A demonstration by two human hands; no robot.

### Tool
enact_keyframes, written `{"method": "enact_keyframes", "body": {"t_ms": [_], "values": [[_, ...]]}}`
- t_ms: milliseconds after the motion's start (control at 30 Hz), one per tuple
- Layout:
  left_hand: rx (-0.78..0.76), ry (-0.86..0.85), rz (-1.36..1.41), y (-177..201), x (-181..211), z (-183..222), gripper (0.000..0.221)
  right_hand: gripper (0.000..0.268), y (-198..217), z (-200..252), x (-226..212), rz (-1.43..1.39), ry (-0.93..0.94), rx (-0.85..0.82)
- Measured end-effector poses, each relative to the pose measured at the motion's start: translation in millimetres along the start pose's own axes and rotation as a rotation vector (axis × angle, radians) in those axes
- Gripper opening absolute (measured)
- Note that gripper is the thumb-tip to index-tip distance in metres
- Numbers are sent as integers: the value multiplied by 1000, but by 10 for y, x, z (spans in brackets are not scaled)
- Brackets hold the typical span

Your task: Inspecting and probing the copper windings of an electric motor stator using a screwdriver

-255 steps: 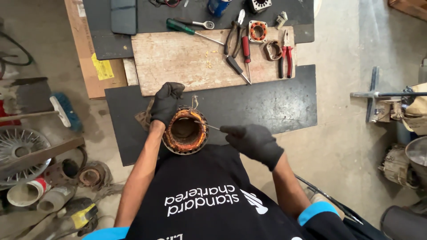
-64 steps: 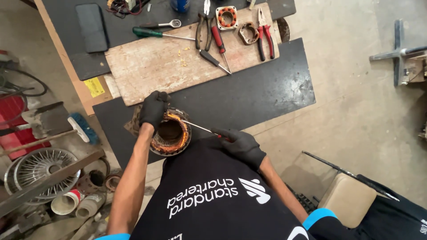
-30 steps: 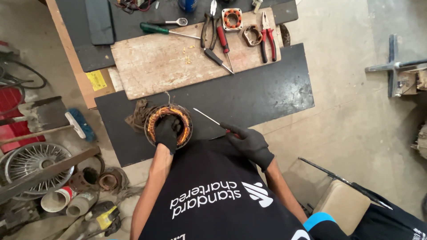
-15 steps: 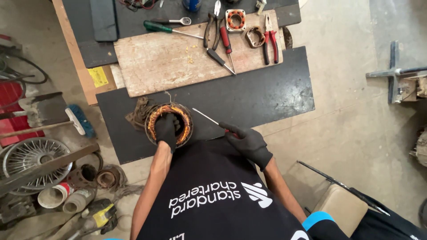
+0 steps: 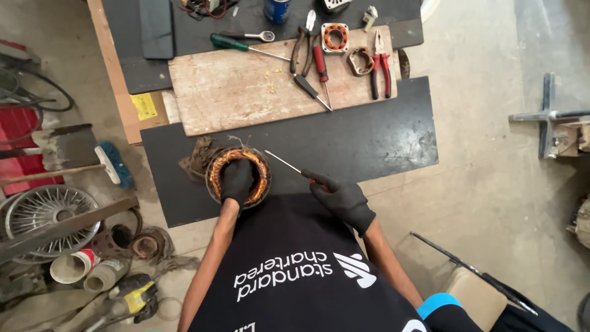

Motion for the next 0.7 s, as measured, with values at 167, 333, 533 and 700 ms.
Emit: {"method": "enact_keyframes", "body": {"t_ms": [167,333,533,700], "values": [[-55,-36,-128,278,1016,1057,41,44,-63,-100,-21,63,-26,-42],[-62,-45,-163,306,739,1024,34,45,5,-47,-94,79,-81,-62],[-80,-62,-244,429,983,1218,37,47,135,-57,-139,34,-113,-58],[-136,-32,-122,251,465,953,31,47,190,-27,-147,39,-142,-57]]}}
Point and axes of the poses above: each hand's wrist, its own z-axis away from the middle knuckle, its own y-axis out of the back of the hand, x = y × z, the point moved 9 cm from there along -z, towards the middle knuckle, and after that the axes turned 11 degrees about -y, right-handed, at the moved point
